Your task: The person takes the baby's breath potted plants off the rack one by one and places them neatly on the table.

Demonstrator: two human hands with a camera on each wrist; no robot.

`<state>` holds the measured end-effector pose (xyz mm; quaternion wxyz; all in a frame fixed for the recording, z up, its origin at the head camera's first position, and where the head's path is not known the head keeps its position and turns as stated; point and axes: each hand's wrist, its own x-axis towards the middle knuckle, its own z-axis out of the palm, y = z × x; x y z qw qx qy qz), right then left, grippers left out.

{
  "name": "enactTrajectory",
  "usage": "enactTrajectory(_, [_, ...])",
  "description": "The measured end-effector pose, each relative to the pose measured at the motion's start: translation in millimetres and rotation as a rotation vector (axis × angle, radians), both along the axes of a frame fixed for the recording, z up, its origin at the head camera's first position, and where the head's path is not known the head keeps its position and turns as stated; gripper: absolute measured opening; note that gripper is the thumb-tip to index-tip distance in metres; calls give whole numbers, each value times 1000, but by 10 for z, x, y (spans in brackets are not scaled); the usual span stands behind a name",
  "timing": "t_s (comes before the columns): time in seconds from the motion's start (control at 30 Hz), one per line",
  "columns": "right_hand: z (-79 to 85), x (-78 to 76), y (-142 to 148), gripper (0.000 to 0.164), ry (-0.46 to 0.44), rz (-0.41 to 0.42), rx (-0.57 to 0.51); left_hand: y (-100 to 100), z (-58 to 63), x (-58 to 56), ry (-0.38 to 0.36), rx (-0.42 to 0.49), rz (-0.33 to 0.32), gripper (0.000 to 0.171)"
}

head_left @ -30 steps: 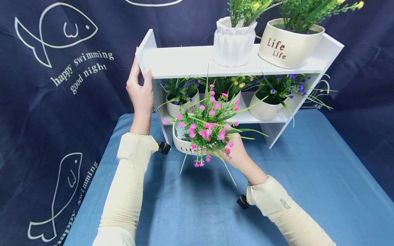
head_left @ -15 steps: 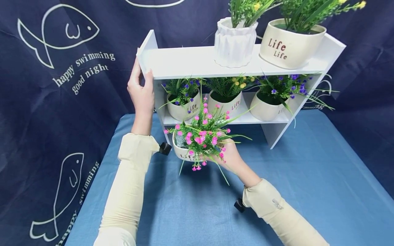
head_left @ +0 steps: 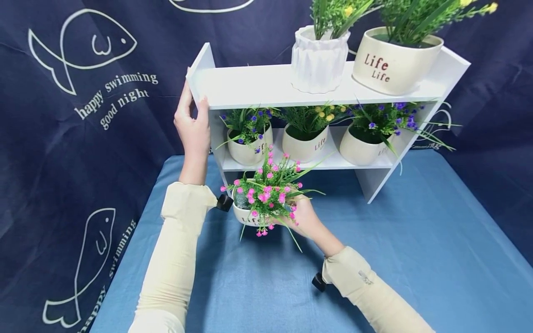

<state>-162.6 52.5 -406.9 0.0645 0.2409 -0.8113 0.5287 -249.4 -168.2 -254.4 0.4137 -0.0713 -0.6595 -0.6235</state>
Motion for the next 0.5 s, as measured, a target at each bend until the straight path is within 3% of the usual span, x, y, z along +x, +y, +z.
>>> enactTrajectory(0.5, [-279, -61, -80, 62, 51, 13, 19, 9, 11, 29, 13, -1, -2, 50])
